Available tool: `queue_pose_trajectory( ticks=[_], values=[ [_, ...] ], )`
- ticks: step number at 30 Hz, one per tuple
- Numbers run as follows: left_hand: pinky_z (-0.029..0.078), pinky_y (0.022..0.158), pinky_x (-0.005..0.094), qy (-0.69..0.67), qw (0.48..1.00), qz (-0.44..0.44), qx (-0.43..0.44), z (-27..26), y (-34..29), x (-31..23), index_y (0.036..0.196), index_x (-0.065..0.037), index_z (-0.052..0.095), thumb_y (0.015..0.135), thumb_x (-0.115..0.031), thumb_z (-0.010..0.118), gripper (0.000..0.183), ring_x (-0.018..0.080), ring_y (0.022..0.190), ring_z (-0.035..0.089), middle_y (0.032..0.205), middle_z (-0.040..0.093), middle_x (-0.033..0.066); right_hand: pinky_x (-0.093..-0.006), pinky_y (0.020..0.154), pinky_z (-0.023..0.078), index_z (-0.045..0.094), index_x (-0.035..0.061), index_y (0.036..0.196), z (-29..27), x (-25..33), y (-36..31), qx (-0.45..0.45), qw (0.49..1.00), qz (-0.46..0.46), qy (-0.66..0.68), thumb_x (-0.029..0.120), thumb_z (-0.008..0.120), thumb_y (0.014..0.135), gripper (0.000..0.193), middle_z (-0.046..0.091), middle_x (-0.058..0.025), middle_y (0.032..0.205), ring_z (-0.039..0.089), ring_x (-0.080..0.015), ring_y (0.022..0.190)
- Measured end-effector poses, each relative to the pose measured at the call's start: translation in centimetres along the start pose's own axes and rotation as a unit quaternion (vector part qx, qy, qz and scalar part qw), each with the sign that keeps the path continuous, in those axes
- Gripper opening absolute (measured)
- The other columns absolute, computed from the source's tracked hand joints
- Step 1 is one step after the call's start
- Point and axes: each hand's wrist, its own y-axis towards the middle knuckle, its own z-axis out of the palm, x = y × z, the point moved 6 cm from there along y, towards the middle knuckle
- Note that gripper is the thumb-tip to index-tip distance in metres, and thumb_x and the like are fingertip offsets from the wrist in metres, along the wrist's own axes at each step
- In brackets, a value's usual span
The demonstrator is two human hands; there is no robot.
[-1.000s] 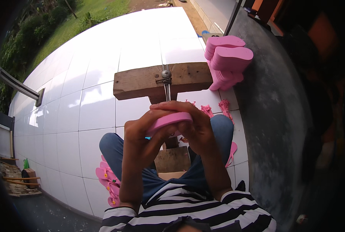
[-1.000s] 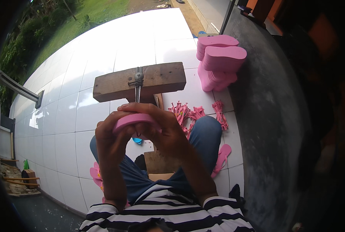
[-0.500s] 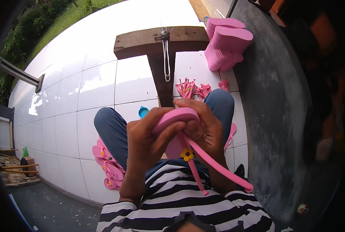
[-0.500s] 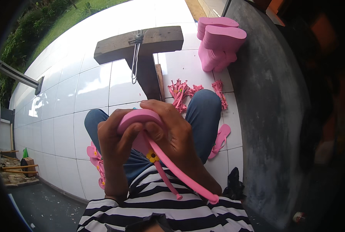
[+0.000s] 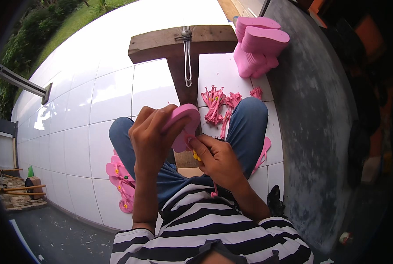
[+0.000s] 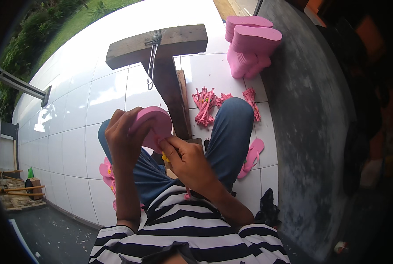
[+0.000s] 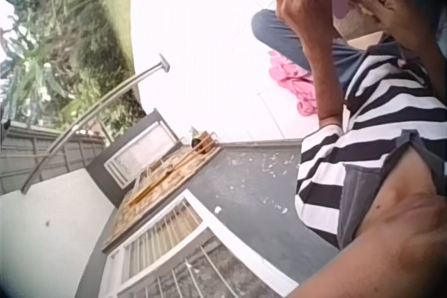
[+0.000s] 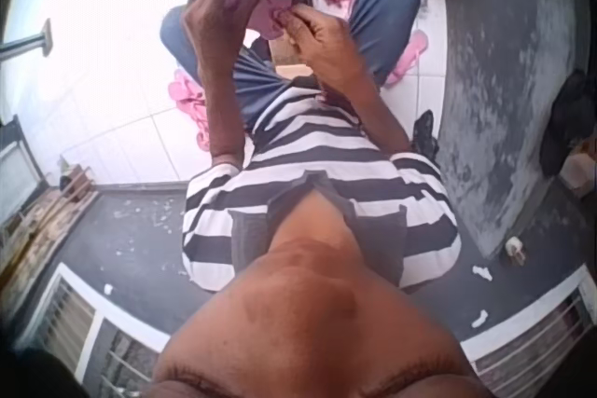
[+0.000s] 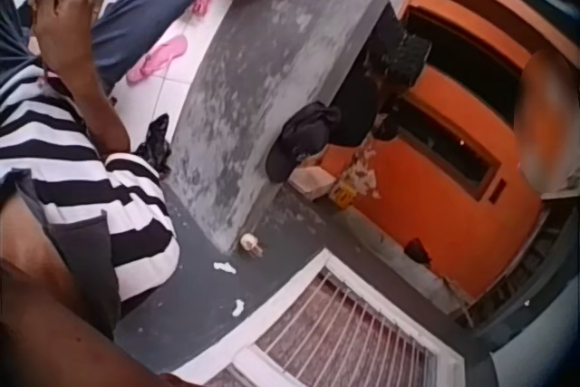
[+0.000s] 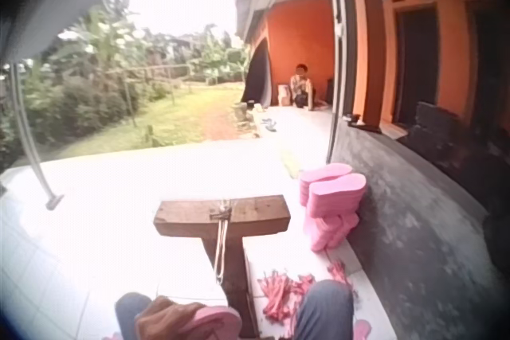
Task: The person assembles flip-flops by hand using a metal fixture. The person places a pink sole onto the metal rod, threads a pink strap through the sole using the fixture, and pulls the strap until it is secured. The person repeats this process for several individual flip-flops and places them onto stacks of finished soles.
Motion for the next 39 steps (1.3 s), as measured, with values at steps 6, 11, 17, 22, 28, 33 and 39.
queue_pose_trajectory(
  ticks=[6, 11, 17, 22, 28, 33, 39],
  values=[
    [0.057, 0.071, 0.0342, -0.205, 0.972, -0.048, -0.1, -0.2, -1.8, 2.0, 0.111, -0.001, 0.056, 0.086, -0.013, 0.076, 0.034, 0.0224, 0.084, 0.072, 0.093, 0.072, 0.0163, -0.0353, 0.078, 0.051, 0.055, 0.0079, 0.131, 3.9, -3.4, 0.6, 0.178, 0.79, 0.128, 0.572, 0.068, 0.037, 0.096, 0.072, 0.064, -0.0076, 0.111, 0.063, -0.019, 0.097],
    [0.052, 0.09, 0.0383, -0.457, 0.88, -0.072, -0.111, 2.4, -4.4, 3.4, 0.12, -0.002, 0.042, 0.093, -0.01, 0.059, 0.033, 0.03, 0.098, 0.067, 0.101, 0.068, 0.0222, -0.0441, 0.096, 0.046, 0.053, 0.0125, 0.131, 0.4, -5.3, 4.5, -0.086, 0.755, -0.023, 0.65, 0.051, 0.052, 0.098, 0.051, 0.063, -0.0102, 0.115, 0.061, -0.0252, 0.109],
    [0.052, 0.083, 0.033, -0.25, 0.966, -0.053, -0.025, 2.6, -3.1, 5.4, 0.117, 0.0, 0.057, 0.078, 0.009, 0.06, 0.041, 0.0192, 0.089, 0.065, 0.108, 0.067, 0.0156, -0.0393, 0.095, 0.047, 0.054, 0.0078, 0.116, -5.9, 2.1, 4.5, -0.144, 0.897, -0.413, 0.069, 0.014, 0.065, 0.093, 0.026, 0.062, -0.0093, 0.106, 0.061, -0.021, 0.101],
    [0.057, 0.073, 0.0298, -0.323, 0.937, 0.075, -0.115, 1.2, 0.7, 1.5, 0.114, -0.005, 0.062, 0.07, -0.004, 0.083, 0.048, 0.0204, 0.088, 0.068, 0.103, 0.067, 0.0132, -0.0409, 0.091, 0.044, 0.054, 0.0062, 0.113, -4.7, 4.2, 5.0, -0.12, 0.827, -0.499, -0.23, 0.015, 0.073, 0.081, 0.038, 0.062, -0.0113, 0.105, 0.06, -0.0297, 0.101],
    [0.058, 0.072, 0.032, -0.301, 0.941, 0.11, -0.106, 0.8, 1.5, 1.2, 0.097, -0.004, 0.065, 0.072, -0.003, 0.08, 0.028, 0.0233, 0.087, 0.07, 0.098, 0.068, 0.0135, -0.0416, 0.093, 0.041, 0.055, 0.0074, 0.111, -4.6, 5.1, 4.6, -0.162, 0.799, -0.531, -0.232, 0.021, 0.072, 0.082, 0.036, 0.062, -0.0109, 0.107, 0.059, -0.0288, 0.104],
    [0.06, 0.07, 0.0302, -0.3, 0.94, 0.116, -0.112, 1.0, 2.9, 1.3, 0.097, -0.002, 0.066, 0.074, -0.001, 0.078, 0.026, 0.0227, 0.086, 0.071, 0.097, 0.067, 0.0154, -0.0407, 0.093, 0.041, 0.055, 0.0074, 0.11, -5.2, 6.1, 5.3, -0.167, 0.811, -0.514, -0.224, 0.023, 0.071, 0.084, 0.034, 0.063, -0.0103, 0.106, 0.058, -0.0282, 0.103],
    [0.062, 0.066, 0.0271, -0.334, 0.93, 0.104, -0.116, 0.8, 4.3, 0.9, 0.097, 0.002, 0.065, 0.078, 0.003, 0.075, 0.022, 0.0213, 0.086, 0.071, 0.098, 0.066, 0.0171, -0.0393, 0.09, 0.043, 0.054, 0.0068, 0.109, -5.6, 7.3, 5.6, -0.166, 0.832, -0.492, -0.197, 0.017, 0.072, 0.083, 0.033, 0.063, -0.0112, 0.104, 0.059, -0.0282, 0.099]
  ],
)
